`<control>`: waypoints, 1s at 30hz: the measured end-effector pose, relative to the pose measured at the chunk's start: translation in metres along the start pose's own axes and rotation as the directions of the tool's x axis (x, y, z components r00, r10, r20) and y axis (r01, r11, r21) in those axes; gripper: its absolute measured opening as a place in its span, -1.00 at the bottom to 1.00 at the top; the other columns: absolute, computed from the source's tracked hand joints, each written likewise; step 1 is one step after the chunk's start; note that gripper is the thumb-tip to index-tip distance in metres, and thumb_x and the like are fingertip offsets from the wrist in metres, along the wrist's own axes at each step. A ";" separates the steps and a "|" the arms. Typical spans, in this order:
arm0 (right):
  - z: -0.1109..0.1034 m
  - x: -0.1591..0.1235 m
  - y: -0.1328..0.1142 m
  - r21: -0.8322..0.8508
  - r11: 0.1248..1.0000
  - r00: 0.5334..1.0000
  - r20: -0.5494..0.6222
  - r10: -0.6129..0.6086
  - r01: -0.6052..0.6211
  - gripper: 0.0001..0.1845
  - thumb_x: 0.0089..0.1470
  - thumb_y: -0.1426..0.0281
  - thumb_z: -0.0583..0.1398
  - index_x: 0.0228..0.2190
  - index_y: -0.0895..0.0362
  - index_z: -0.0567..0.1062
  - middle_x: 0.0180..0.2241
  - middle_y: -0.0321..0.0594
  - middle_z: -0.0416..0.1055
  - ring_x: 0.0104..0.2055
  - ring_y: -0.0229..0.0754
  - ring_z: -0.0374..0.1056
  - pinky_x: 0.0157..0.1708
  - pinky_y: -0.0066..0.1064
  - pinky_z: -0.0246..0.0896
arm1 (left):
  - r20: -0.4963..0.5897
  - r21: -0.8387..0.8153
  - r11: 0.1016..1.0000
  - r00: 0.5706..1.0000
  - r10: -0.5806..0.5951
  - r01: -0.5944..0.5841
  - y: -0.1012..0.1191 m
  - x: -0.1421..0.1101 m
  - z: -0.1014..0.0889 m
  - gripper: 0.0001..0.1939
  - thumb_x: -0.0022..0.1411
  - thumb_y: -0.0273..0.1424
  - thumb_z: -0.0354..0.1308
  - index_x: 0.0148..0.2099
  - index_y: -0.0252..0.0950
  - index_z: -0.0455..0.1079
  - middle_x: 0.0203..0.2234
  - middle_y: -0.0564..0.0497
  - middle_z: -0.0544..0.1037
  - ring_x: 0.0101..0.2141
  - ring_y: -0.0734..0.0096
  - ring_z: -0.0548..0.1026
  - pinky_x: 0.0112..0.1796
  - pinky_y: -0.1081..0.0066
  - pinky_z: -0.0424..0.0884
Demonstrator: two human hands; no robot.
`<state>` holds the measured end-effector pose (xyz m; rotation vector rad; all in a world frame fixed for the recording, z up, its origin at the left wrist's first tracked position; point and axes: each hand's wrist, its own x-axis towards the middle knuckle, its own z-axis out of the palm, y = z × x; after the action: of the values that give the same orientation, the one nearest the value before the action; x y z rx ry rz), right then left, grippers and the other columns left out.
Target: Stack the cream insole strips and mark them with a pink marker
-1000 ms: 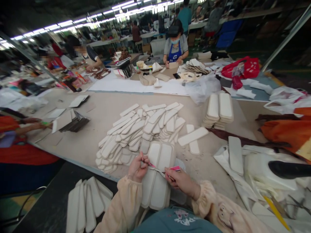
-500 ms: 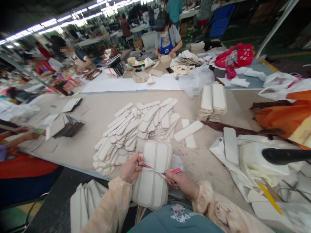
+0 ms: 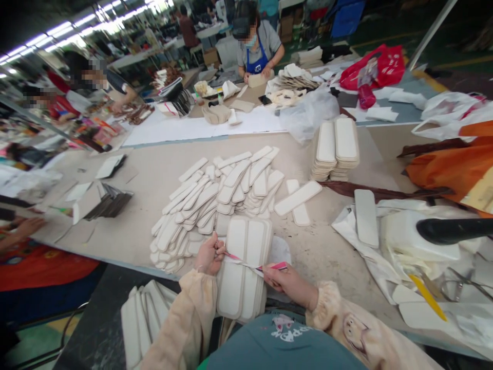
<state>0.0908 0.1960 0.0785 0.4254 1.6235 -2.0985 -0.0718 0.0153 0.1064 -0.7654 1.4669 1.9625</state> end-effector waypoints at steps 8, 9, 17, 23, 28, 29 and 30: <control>-0.002 -0.003 -0.070 -0.403 0.781 0.877 0.170 -0.449 0.477 -0.48 0.28 0.06 0.01 -0.48 0.17 0.47 -0.45 -0.20 0.41 -0.33 -0.21 0.31 -0.25 -0.37 0.19 | 0.319 0.344 0.928 0.947 0.029 -0.144 -0.005 -0.049 -0.001 -0.51 0.15 0.08 0.12 -0.35 -0.22 0.07 -0.68 0.29 0.10 -0.71 0.70 -0.10 -0.66 0.58 -0.25; 0.000 0.002 -0.081 -0.450 0.714 0.838 0.184 -0.513 0.536 -0.46 0.30 0.07 -0.02 -0.50 0.17 0.46 -0.43 -0.17 0.42 -0.30 -0.19 0.32 -0.21 -0.35 0.20 | 0.375 0.439 0.882 0.927 -0.003 -0.175 -0.006 -0.055 0.000 -0.56 0.19 0.05 0.10 -0.29 -0.21 0.11 -0.69 0.30 0.07 -0.70 0.67 -0.10 -0.66 0.57 -0.21; 0.027 0.035 -0.103 -0.458 0.708 0.819 0.083 -0.568 0.538 -0.37 0.25 -0.08 -0.05 -0.57 0.15 0.35 -0.43 -0.18 0.33 -0.36 -0.21 0.29 -0.30 -0.34 0.24 | 0.696 0.550 0.540 0.707 0.125 -0.637 0.007 -0.072 0.018 -0.67 0.31 -0.19 -0.02 -0.35 -0.34 0.34 -0.48 0.05 0.37 -0.39 0.44 0.30 -0.29 0.42 0.21; 0.035 0.013 -0.125 -0.149 0.879 0.891 0.020 -0.455 0.452 -0.51 0.21 0.01 0.11 -0.49 0.18 0.37 -0.34 -0.26 0.26 -0.50 -0.38 0.22 -0.50 -0.48 0.18 | 0.670 0.454 0.631 0.708 0.223 -0.629 0.014 -0.090 0.027 -0.65 0.33 -0.15 0.00 -0.36 -0.32 0.33 -0.60 0.14 0.21 -0.50 0.51 0.18 -0.39 0.46 0.14; 0.025 0.010 -0.129 -0.067 0.909 0.909 0.106 -0.403 0.411 -0.58 0.17 0.03 0.16 -0.36 0.16 0.39 -0.45 -0.32 0.30 -0.51 -0.36 0.25 -0.48 -0.50 0.19 | 0.674 0.483 0.619 0.714 0.188 -0.619 0.013 -0.083 0.023 -0.60 0.30 -0.07 0.03 -0.36 -0.31 0.32 -0.64 0.17 0.14 -0.56 0.54 0.08 -0.48 0.46 0.04; 0.022 0.012 -0.122 -0.033 0.928 0.925 0.107 -0.365 0.371 -0.59 0.14 0.03 0.20 -0.28 0.14 0.37 -0.49 -0.36 0.30 -0.51 -0.35 0.26 -0.47 -0.50 0.20 | 0.658 0.500 0.634 0.735 0.164 -0.589 0.010 -0.079 0.021 -0.59 0.29 -0.04 0.03 -0.37 -0.31 0.31 -0.64 0.17 0.13 -0.56 0.54 0.07 -0.49 0.46 0.03; 0.019 0.014 -0.113 -0.015 0.942 0.937 0.110 -0.330 0.334 -0.57 0.10 0.04 0.24 -0.22 0.13 0.36 -0.50 -0.37 0.32 -0.51 -0.34 0.27 -0.46 -0.49 0.21 | 0.635 0.520 0.647 0.759 0.143 -0.558 0.005 -0.075 0.018 -0.58 0.27 -0.02 0.04 -0.38 -0.30 0.28 -0.65 0.18 0.13 -0.57 0.54 0.07 -0.50 0.46 0.02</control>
<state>0.0205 0.1984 0.1701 0.0248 1.7637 -2.2856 -0.0268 0.0241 0.1692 0.4531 1.8624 1.4701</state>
